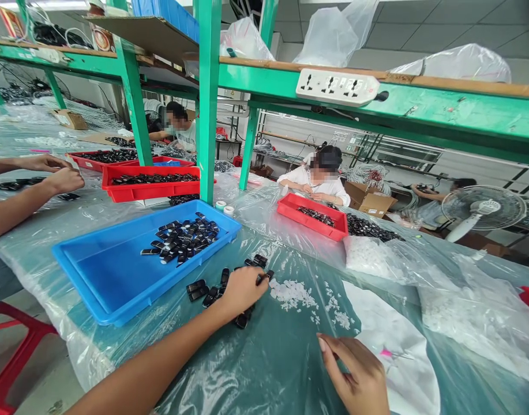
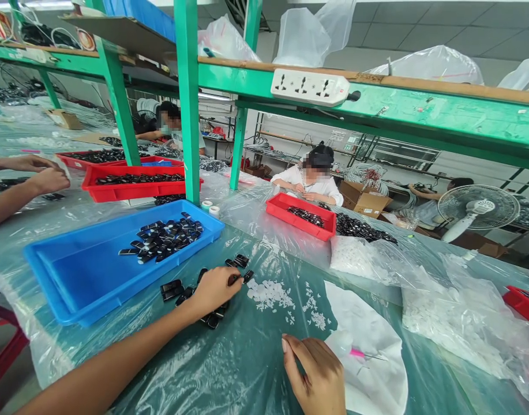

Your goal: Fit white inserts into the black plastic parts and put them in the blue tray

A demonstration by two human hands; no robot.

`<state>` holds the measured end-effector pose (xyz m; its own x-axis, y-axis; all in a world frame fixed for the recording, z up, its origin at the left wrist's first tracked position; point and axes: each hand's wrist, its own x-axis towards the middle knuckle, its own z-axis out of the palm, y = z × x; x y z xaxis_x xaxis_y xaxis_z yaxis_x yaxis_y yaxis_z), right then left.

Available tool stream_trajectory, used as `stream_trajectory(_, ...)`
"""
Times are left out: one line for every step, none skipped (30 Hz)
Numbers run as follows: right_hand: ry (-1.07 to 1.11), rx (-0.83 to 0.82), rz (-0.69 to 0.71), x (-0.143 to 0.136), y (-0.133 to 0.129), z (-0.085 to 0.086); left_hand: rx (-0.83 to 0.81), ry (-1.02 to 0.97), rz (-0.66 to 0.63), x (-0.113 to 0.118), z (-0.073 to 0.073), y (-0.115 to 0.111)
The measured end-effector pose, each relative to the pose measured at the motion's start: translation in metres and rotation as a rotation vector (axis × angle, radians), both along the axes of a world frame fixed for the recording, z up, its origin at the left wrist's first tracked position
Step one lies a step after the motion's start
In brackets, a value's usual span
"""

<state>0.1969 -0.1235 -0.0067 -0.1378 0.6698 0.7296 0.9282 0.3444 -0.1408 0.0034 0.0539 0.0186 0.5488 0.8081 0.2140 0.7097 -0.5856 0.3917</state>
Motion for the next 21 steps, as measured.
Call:
stream_trajectory(0.001,-0.003,0.000,0.000,0.000,0.000,0.023,0.015,0.040,-0.002,0.000,0.006)
stream_trajectory(0.001,-0.006,-0.001,0.000,0.000,-0.001,0.042,0.021,0.070,-0.003,-0.001,0.011)
stream_trajectory(0.002,-0.007,-0.004,0.000,0.000,-0.001,0.062,0.022,0.092,-0.004,-0.002,0.015)
stream_trajectory(0.003,-0.012,-0.009,-0.001,0.000,-0.001,0.085,0.023,0.109,-0.004,-0.003,0.017)
stream_trajectory(0.004,-0.018,-0.014,-0.001,0.000,-0.001,0.106,0.023,0.117,-0.004,-0.005,0.019)
stream_trajectory(0.006,-0.021,-0.016,-0.001,0.000,-0.001,0.124,0.021,0.100,-0.003,-0.008,0.020)
stream_trajectory(0.006,-0.025,-0.015,-0.001,0.000,-0.001,0.137,0.017,0.052,-0.002,-0.010,0.020)
stream_trajectory(0.006,-0.027,-0.013,-0.002,0.000,-0.001,0.147,0.014,-0.022,-0.001,-0.013,0.020)
stream_trajectory(0.004,-0.028,-0.010,-0.002,0.000,-0.001,0.153,0.013,-0.111,0.001,-0.016,0.020)
stream_trajectory(0.000,-0.029,-0.007,-0.002,0.001,-0.001,0.153,0.013,-0.199,0.002,-0.020,0.021)
stream_trajectory(-0.004,-0.029,-0.006,-0.002,0.001,-0.001,0.146,0.012,-0.269,0.004,-0.023,0.021)
stream_trajectory(-0.008,-0.032,-0.006,-0.002,0.001,-0.002,0.134,0.011,-0.311,0.005,-0.026,0.022)
stream_trajectory(-0.010,-0.037,-0.008,-0.002,0.000,-0.002,0.120,0.008,-0.320,0.006,-0.028,0.023)
stream_trajectory(-0.011,-0.041,-0.010,-0.002,0.000,-0.002,0.104,0.003,-0.314,0.007,-0.030,0.024)
stream_trajectory(-0.012,-0.044,-0.011,-0.001,0.000,-0.002,0.089,-0.005,-0.299,0.007,-0.031,0.025)
stream_trajectory(-0.012,-0.045,-0.012,-0.001,0.000,-0.002,0.078,-0.016,-0.281,0.008,-0.031,0.026)
stream_trajectory(-0.013,-0.046,-0.013,-0.001,0.000,-0.002,0.069,-0.030,-0.263,0.008,-0.031,0.027)
stream_trajectory(-0.013,-0.045,-0.015,-0.001,0.000,-0.002,0.058,-0.048,-0.248,0.008,-0.030,0.028)
stream_trajectory(-0.012,-0.045,-0.016,-0.001,0.000,-0.002,0.044,-0.071,-0.234,0.007,-0.029,0.028)
stream_trajectory(-0.012,-0.046,-0.017,-0.002,0.000,-0.002,0.028,-0.099,-0.222,0.007,-0.029,0.029)
stream_trajectory(-0.010,-0.048,-0.019,-0.002,0.000,-0.002,0.009,-0.132,-0.210,0.006,-0.028,0.029)
